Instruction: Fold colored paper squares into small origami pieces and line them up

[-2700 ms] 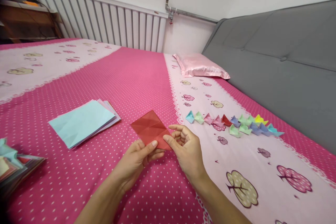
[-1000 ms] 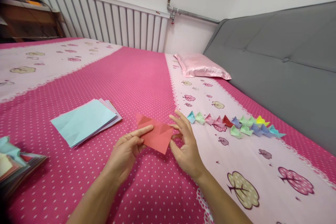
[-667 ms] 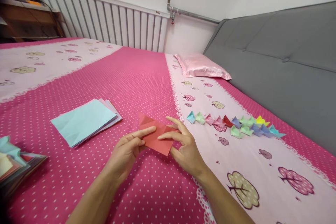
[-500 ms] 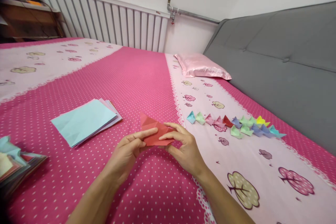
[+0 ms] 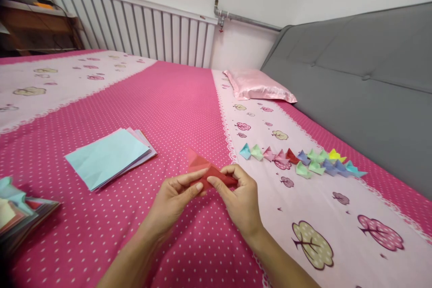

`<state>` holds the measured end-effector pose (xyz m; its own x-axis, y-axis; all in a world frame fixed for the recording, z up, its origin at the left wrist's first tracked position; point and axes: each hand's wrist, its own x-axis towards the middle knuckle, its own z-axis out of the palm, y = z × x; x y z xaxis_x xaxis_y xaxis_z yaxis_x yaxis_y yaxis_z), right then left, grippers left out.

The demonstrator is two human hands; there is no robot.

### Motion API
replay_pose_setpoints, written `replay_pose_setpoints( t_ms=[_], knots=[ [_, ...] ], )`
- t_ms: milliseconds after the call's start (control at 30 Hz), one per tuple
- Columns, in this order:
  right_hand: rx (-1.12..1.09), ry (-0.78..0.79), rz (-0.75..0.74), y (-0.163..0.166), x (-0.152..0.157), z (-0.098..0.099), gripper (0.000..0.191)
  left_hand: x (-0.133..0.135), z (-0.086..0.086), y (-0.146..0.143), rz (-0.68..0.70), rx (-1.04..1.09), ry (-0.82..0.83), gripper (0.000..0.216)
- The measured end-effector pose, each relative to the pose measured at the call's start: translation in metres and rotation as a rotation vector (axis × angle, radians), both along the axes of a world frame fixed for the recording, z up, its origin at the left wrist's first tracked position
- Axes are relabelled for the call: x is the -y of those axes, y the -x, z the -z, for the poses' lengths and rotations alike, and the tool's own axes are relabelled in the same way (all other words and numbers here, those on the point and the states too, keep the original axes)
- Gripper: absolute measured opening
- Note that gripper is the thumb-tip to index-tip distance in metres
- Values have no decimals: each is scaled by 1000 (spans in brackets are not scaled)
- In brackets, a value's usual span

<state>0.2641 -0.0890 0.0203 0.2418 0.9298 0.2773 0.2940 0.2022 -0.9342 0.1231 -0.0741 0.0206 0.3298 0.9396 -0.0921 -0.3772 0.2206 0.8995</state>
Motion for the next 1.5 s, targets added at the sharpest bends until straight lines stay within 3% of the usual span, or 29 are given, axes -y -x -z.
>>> replay_pose_setpoints(
  t_ms=[233,367,433,567,667,933,1100,1300,1500],
  knots=[
    [-153,43,36,3,3,-1,35,3,-4,-1,-75,53,-48,74],
    [-187,86,44,3,5,-4,39,1,-3,-1,-137,11,-43,89],
    [-201,100,33,3,5,-5,37,-1,-2,-1,-169,-5,7,84],
    [-168,96,14,4,6,-9,30,-5,2,0,-223,18,114,35],
    [-89,77,3,5,9,-11,30,-6,6,1,-269,87,179,23],
    [-58,140,-186,11,16,-13,45,-11,12,1,-337,157,112,22],
    [6,145,-161,18,17,-10,42,-7,16,-3,-387,119,60,31],
    [104,66,-256,30,26,1,33,1,18,-12,-490,142,229,37],
    [-14,45,-334,27,29,-1,25,5,14,-15,-427,207,326,44]
  ],
)
